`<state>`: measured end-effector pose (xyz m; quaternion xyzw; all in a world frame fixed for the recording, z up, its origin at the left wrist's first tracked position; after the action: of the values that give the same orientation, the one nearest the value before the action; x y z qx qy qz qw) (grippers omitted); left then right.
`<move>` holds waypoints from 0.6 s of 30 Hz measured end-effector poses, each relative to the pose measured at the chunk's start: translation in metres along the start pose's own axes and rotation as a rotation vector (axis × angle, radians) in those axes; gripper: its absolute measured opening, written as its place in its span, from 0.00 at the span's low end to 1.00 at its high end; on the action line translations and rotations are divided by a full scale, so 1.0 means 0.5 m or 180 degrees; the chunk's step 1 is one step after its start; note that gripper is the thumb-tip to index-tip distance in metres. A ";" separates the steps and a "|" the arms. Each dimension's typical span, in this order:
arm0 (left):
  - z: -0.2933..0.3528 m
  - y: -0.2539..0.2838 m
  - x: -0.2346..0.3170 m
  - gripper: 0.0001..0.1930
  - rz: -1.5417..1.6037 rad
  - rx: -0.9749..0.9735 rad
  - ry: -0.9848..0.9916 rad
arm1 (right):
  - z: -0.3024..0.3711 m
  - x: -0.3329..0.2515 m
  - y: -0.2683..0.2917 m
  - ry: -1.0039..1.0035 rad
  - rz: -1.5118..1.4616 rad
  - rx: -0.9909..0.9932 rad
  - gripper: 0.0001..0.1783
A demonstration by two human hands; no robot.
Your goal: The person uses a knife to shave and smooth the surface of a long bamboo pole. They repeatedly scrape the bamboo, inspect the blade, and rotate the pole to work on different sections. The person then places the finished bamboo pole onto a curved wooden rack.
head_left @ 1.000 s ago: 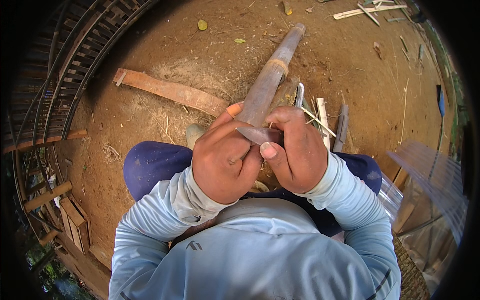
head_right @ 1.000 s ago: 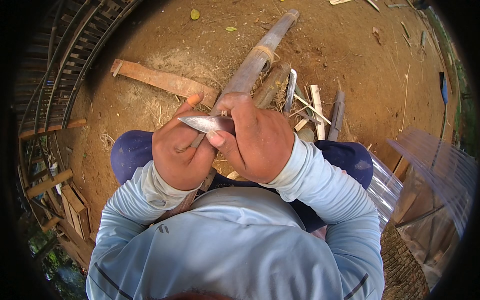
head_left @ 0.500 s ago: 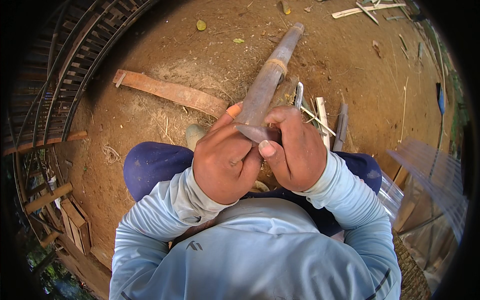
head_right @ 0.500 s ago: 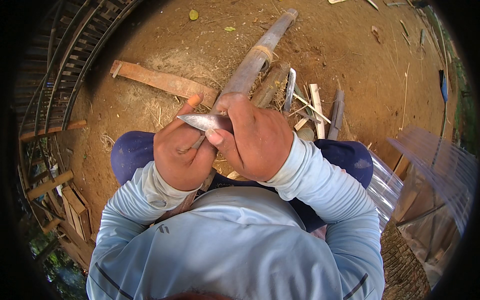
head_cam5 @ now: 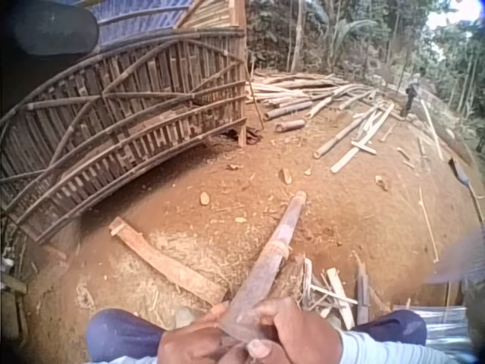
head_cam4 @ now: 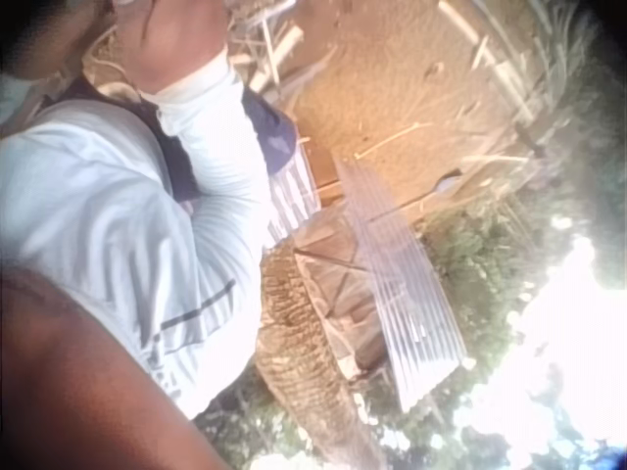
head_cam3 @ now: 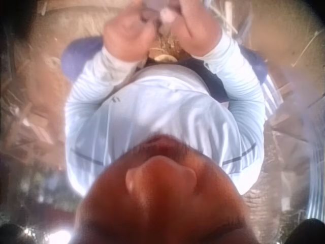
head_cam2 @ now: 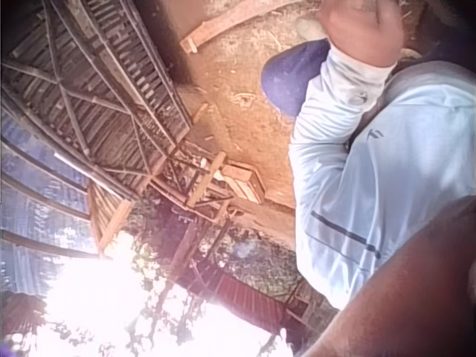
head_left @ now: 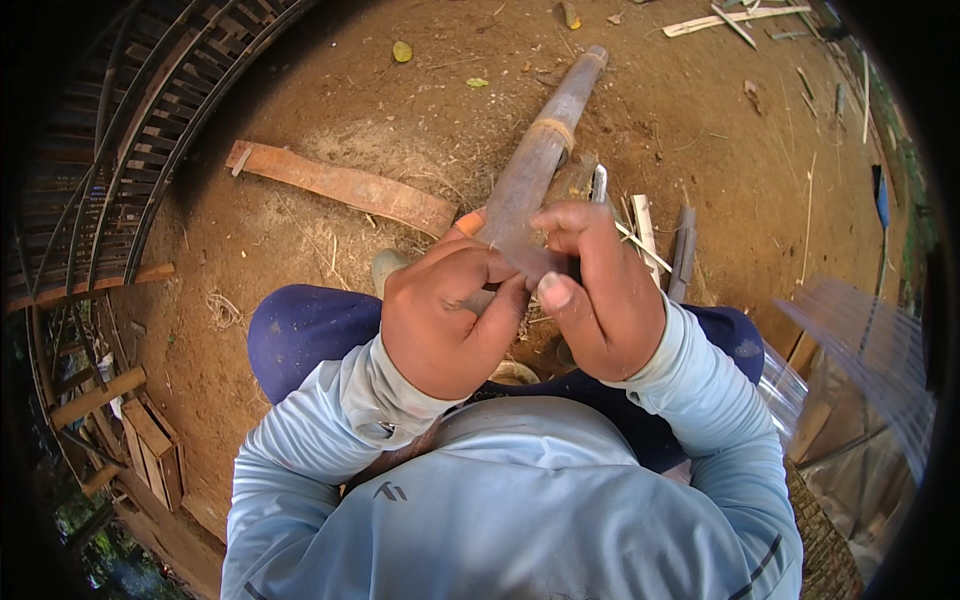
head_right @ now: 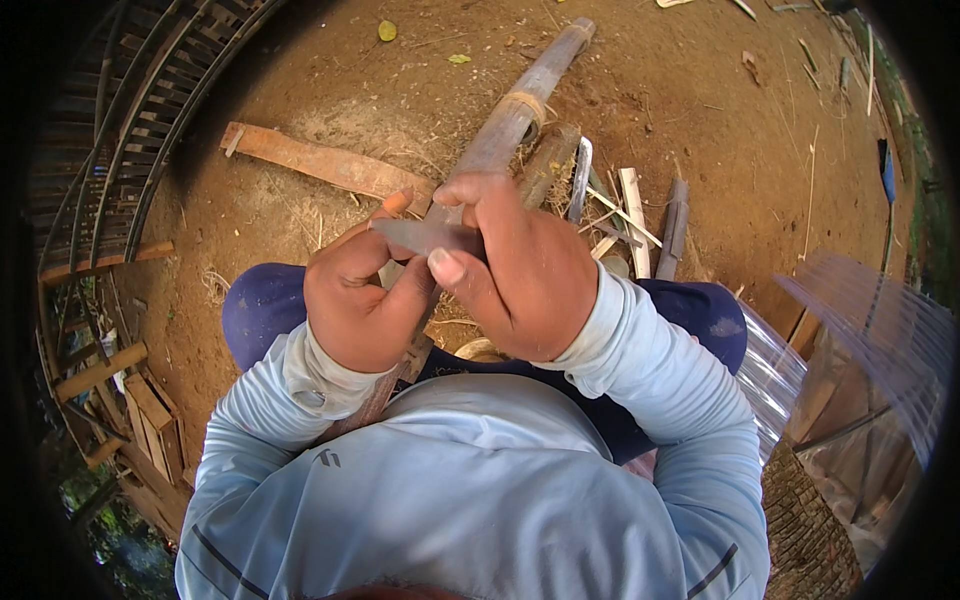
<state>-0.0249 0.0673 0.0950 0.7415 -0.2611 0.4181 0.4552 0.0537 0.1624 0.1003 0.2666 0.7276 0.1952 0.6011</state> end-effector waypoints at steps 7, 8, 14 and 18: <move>0.009 0.013 -0.030 0.06 0.0066 0.0166 0.0133 | 0.006 -0.008 -0.017 0.0097 0.0349 -0.0101 0.27; 0.010 0.010 -0.033 0.06 0.0130 0.0113 0.0182 | 0.006 -0.008 -0.018 0.0081 0.0362 -0.0098 0.27; 0.000 0.007 -0.015 0.06 0.0168 -0.0041 0.0223 | 0.005 -0.013 -0.016 0.0208 0.0611 0.0118 0.25; -0.003 0.016 0.006 0.06 -0.0241 0.0002 -0.0049 | 0.003 -0.013 -0.017 0.0157 0.0700 0.0055 0.24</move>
<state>-0.0302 0.0652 0.1015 0.7541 -0.2363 0.3949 0.4685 0.0550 0.1517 0.0997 0.3451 0.7103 0.2602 0.5557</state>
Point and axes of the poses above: each hand's wrist, its own z-axis away from the middle knuckle, its own y-axis out of the back of the hand, x = y × z, the point moved 10 cm from there along -z, towards the middle knuckle, and after that the axes turned 14 degrees about -x, right-handed, at the moved point
